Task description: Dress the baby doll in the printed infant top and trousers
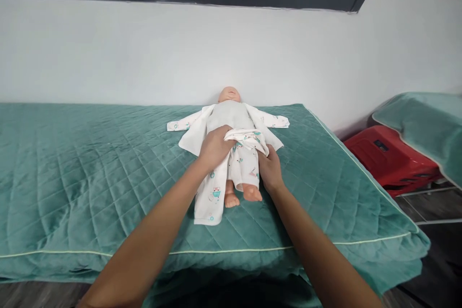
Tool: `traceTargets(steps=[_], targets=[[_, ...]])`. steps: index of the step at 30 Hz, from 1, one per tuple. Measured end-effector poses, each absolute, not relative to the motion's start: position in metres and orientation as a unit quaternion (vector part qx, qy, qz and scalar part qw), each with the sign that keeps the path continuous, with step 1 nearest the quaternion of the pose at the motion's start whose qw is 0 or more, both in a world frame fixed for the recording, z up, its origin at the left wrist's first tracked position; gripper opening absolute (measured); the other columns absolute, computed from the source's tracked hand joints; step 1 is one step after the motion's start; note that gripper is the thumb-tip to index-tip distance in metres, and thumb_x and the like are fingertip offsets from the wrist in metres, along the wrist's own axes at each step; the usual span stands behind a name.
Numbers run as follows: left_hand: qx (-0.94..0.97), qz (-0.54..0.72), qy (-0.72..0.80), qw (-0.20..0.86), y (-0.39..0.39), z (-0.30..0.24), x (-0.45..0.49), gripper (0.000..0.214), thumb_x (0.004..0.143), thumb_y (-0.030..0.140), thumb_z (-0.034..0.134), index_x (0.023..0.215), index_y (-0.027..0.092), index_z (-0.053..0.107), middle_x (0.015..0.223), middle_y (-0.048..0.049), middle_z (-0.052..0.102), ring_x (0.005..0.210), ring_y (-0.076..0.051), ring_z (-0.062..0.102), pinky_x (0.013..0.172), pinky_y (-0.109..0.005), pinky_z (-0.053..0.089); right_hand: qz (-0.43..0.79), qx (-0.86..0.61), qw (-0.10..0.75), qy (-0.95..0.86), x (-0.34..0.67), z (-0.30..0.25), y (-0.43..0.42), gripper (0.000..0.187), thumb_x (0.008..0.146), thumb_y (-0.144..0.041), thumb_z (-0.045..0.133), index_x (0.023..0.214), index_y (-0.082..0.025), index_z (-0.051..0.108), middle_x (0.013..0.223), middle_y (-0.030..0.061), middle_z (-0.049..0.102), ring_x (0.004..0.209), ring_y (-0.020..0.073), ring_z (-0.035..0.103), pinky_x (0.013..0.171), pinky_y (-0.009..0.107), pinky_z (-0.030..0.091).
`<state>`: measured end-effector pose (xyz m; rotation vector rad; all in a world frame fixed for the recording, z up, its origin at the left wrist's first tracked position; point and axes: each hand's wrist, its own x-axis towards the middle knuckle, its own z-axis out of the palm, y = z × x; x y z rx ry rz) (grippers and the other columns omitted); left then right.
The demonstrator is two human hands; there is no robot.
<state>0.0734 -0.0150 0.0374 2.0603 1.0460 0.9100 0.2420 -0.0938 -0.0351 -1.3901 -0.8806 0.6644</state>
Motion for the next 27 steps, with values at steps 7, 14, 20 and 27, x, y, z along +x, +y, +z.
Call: traceTargets(steps=[7,14,20,27], targets=[[0.593,0.333,0.267,0.683,0.003,0.011,0.034,0.041,0.063,0.031,0.085,0.098,0.017,0.068,0.091,-0.0003,0.067,0.081,-0.017,0.061,0.072,-0.023,0.046,0.217,-0.589,0.622,-0.468,0.233,-0.031,-0.107,0.03,0.083,-0.026,0.06,0.112,-0.024,0.06,0.114,0.0037,0.063,0.106,0.0216,0.058,0.096,0.034,0.045],[0.486,0.345,0.147,0.789,0.009,-0.004,0.03,0.037,0.065,0.029,0.087,0.094,0.016,0.069,0.095,-0.0041,0.069,0.08,-0.016,0.065,0.07,-0.023,0.051,0.275,-0.546,0.476,-0.632,0.228,0.023,-0.1,0.034,0.091,-0.037,0.063,0.122,-0.024,0.062,0.115,0.0046,0.068,0.104,0.0226,0.062,0.091,0.035,0.048],[0.478,0.352,0.131,0.794,0.009,-0.006,0.031,0.028,0.071,0.023,0.085,0.092,0.017,0.066,0.091,-0.0017,0.068,0.075,-0.013,0.065,0.067,-0.021,0.051,0.48,-0.492,0.229,-0.689,0.225,0.072,-0.056,0.036,0.08,-0.049,0.078,0.105,-0.023,0.075,0.093,0.0007,0.075,0.083,0.0197,0.066,0.067,0.028,0.047],[0.5,0.304,0.142,0.798,0.007,0.001,0.032,0.045,0.074,0.027,0.084,0.115,0.019,0.066,0.098,-0.0049,0.07,0.078,-0.015,0.066,0.067,-0.022,0.053,0.609,-0.431,0.456,-0.485,0.237,0.027,-0.039,0.03,0.069,-0.035,0.086,0.092,-0.018,0.076,0.078,0.0003,0.073,0.065,0.0145,0.065,0.062,0.026,0.051]])
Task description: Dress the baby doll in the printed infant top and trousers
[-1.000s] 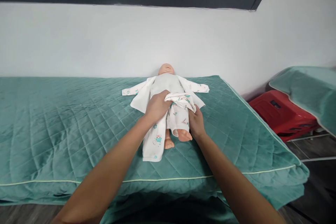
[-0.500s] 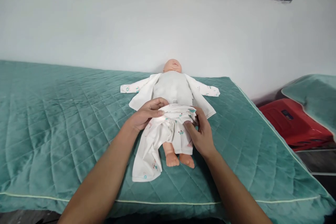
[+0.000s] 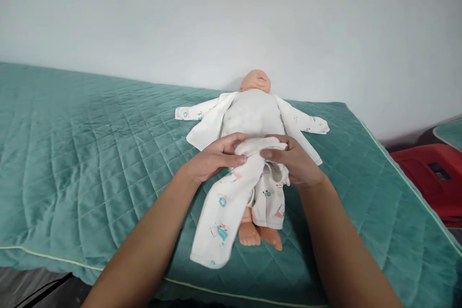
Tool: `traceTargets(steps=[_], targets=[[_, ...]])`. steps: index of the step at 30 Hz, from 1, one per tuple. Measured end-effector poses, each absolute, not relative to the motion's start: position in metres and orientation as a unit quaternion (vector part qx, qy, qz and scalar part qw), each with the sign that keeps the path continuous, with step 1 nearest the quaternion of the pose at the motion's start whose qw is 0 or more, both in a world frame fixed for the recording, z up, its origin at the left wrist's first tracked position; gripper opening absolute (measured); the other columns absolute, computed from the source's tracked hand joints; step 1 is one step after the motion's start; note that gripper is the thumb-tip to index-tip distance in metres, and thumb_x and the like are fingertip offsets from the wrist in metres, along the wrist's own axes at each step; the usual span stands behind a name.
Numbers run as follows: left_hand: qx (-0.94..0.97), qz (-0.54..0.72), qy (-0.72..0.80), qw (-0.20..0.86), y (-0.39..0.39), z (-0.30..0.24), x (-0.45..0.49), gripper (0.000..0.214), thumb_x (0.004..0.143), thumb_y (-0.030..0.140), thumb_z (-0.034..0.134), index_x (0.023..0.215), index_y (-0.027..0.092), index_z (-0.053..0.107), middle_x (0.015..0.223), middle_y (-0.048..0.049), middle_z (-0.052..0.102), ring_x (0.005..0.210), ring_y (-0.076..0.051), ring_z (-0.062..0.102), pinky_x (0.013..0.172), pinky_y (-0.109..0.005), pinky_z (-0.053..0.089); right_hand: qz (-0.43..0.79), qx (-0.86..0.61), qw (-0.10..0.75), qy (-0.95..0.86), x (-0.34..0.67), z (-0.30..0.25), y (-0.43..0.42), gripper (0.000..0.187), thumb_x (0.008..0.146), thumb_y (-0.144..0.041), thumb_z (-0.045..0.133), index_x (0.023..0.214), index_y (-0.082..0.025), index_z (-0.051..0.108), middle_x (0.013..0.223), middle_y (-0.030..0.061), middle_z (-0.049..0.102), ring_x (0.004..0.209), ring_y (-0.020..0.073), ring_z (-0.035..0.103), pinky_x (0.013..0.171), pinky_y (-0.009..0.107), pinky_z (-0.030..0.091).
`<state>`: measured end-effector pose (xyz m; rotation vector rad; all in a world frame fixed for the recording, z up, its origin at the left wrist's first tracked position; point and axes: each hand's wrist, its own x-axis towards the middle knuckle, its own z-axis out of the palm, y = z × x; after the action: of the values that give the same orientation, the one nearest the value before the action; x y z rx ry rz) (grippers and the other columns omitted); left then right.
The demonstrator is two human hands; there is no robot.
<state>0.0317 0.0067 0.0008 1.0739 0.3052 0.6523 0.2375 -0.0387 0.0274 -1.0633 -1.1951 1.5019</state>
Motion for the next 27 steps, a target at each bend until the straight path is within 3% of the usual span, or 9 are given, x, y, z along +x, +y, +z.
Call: traceTargets(steps=[3,7,11,17,27], targets=[[0.518,0.268,0.165,0.795,0.008,0.003,0.03,0.051,0.071,0.025,0.086,0.118,0.018,0.067,0.098,-0.0056,0.071,0.081,-0.016,0.068,0.071,-0.024,0.055,0.642,-0.409,0.496,-0.417,0.242,0.023,-0.04,0.032,0.066,-0.033,0.086,0.091,-0.016,0.076,0.072,0.0012,0.071,0.06,0.0146,0.062,0.056,0.026,0.051],[0.537,0.237,0.202,0.783,0.008,0.0,0.028,0.036,0.069,0.028,0.088,0.099,0.013,0.072,0.084,-0.0046,0.073,0.071,-0.015,0.066,0.065,-0.025,0.053,0.681,-0.373,0.489,-0.398,0.24,0.024,-0.04,0.025,0.069,-0.031,0.084,0.085,-0.016,0.073,0.067,0.0011,0.068,0.054,0.0125,0.058,0.05,0.023,0.048],[0.497,0.333,0.208,0.774,0.0,-0.006,0.036,0.033,0.074,0.035,0.085,0.095,0.014,0.072,0.084,-0.0039,0.073,0.07,-0.014,0.067,0.065,-0.023,0.052,0.69,-0.352,0.489,-0.4,0.236,0.024,-0.041,0.02,0.073,-0.028,0.083,0.079,-0.017,0.068,0.052,-0.005,0.055,0.043,0.0064,0.044,0.042,0.018,0.038],[0.436,0.425,0.233,0.758,-0.009,-0.005,0.046,0.029,0.078,0.039,0.081,0.094,0.016,0.07,0.081,-0.0016,0.073,0.067,-0.014,0.066,0.063,-0.023,0.053,0.67,-0.391,0.488,-0.402,0.232,0.022,-0.042,0.028,0.071,-0.027,0.085,0.094,-0.017,0.072,0.076,0.0014,0.071,0.062,0.0134,0.064,0.057,0.023,0.053],[0.469,0.406,0.263,0.739,-0.011,-0.002,0.044,0.038,0.081,0.049,0.076,0.099,0.015,0.071,0.081,-0.0035,0.072,0.07,-0.016,0.065,0.064,-0.024,0.05,0.685,-0.324,0.529,-0.382,0.235,0.017,-0.038,0.033,0.08,-0.026,0.074,0.112,-0.017,0.07,0.092,0.0054,0.077,0.082,0.0231,0.072,0.076,0.035,0.059]])
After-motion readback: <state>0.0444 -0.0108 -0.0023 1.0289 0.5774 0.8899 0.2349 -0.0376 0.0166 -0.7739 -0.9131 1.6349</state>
